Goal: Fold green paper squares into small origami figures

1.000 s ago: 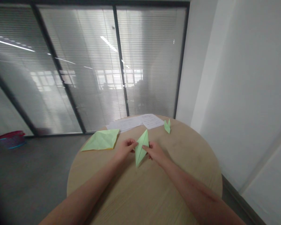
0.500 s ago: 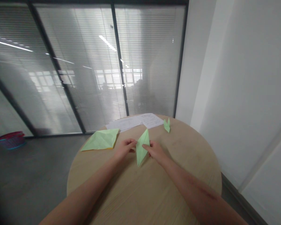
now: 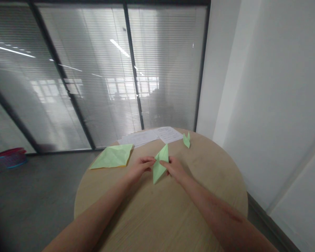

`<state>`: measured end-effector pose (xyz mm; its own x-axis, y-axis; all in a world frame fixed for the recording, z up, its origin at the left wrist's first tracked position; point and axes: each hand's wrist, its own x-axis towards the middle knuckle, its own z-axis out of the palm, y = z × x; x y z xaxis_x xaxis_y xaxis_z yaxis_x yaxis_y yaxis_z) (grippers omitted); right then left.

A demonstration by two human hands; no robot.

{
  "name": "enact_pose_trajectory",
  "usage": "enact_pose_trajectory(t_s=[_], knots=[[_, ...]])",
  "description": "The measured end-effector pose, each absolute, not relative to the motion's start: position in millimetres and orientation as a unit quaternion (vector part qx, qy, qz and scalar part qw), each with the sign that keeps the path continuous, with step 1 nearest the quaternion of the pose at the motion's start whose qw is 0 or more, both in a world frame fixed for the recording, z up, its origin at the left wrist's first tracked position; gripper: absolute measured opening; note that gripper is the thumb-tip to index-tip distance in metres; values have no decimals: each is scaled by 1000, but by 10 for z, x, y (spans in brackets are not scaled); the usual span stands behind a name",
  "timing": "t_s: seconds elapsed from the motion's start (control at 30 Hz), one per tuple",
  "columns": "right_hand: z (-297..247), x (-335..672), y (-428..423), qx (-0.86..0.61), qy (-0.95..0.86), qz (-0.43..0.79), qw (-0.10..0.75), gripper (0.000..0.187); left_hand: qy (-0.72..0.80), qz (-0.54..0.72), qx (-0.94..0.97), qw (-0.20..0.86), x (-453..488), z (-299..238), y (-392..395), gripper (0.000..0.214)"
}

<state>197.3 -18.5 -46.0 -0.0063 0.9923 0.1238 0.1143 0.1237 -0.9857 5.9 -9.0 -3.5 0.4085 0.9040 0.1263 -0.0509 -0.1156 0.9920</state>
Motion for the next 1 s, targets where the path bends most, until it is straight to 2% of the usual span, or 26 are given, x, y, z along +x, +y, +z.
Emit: enact_pose_trajectory(t_s=[0.47, 0.77, 1.0], knots=[[-382, 1907, -280, -452, -585, 484, 468, 33, 325, 430, 655, 530, 123, -106, -53, 44], [-372, 1908, -312, -452, -599, 492, 442, 35, 351, 435, 658, 505, 94, -84, -12, 43], [-390, 1895, -304, -465, -615, 476, 423, 29, 378, 412, 691, 459, 109, -97, -28, 38]])
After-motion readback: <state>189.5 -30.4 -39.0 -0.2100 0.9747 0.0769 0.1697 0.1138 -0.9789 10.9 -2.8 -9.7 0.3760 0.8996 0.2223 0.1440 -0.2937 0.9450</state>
